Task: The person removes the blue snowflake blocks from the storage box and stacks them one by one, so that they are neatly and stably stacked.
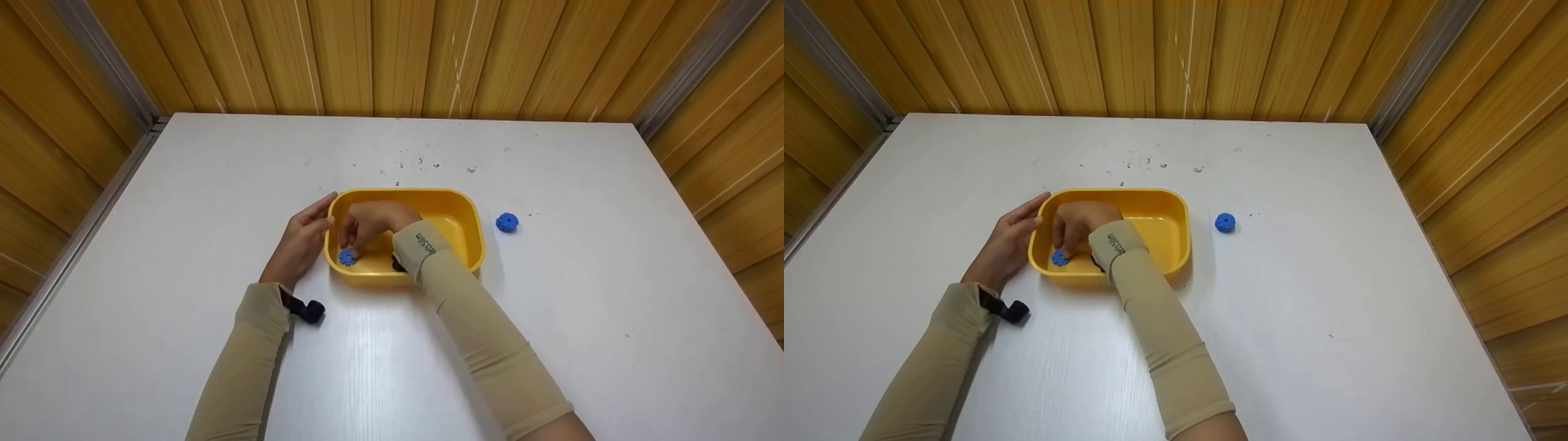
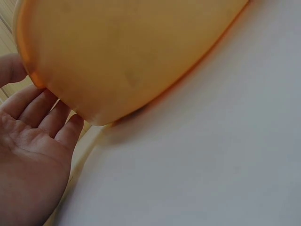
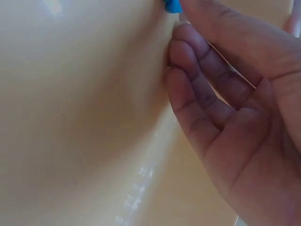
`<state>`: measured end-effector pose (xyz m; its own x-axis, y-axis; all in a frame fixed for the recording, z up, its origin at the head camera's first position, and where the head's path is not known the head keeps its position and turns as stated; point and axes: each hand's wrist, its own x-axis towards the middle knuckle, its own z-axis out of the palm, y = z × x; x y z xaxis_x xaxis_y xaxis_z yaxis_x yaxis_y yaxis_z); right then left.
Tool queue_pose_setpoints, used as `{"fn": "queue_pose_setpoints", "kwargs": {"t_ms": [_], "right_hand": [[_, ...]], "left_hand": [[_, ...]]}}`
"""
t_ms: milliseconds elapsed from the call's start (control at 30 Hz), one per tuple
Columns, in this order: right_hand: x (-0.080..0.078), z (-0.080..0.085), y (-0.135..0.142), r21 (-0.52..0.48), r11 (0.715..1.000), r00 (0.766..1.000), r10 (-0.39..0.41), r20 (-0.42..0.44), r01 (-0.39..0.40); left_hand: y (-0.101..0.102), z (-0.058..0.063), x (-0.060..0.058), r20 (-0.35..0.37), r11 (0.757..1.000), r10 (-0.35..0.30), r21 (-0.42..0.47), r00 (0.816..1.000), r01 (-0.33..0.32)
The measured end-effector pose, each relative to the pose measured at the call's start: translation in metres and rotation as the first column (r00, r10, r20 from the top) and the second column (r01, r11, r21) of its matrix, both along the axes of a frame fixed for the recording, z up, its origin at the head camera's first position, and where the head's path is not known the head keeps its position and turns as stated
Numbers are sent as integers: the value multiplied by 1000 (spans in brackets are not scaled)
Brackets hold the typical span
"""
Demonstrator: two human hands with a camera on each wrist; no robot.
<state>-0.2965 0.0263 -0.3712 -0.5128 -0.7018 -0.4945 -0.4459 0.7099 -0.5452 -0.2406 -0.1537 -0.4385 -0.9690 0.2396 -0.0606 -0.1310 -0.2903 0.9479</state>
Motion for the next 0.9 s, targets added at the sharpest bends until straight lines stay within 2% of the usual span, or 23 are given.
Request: {"fn": "queue_pose_setpoints", "kwargs": {"t_ms": [200, 433, 900], "right_hand": [[2, -1, -5, 35, 999, 1000, -7, -25, 8], [4, 1, -5, 89, 995, 999, -45, 6, 44], [-3, 1, 5, 52, 998, 998, -40, 39, 38]], "left_hand": [[0, 1, -1, -6, 1000, -6, -17, 1000, 6], [1, -1, -1, -3, 1000, -9, 6, 1000, 9], [1, 0, -1, -1, 1000, 8, -7, 1000, -8]]}}
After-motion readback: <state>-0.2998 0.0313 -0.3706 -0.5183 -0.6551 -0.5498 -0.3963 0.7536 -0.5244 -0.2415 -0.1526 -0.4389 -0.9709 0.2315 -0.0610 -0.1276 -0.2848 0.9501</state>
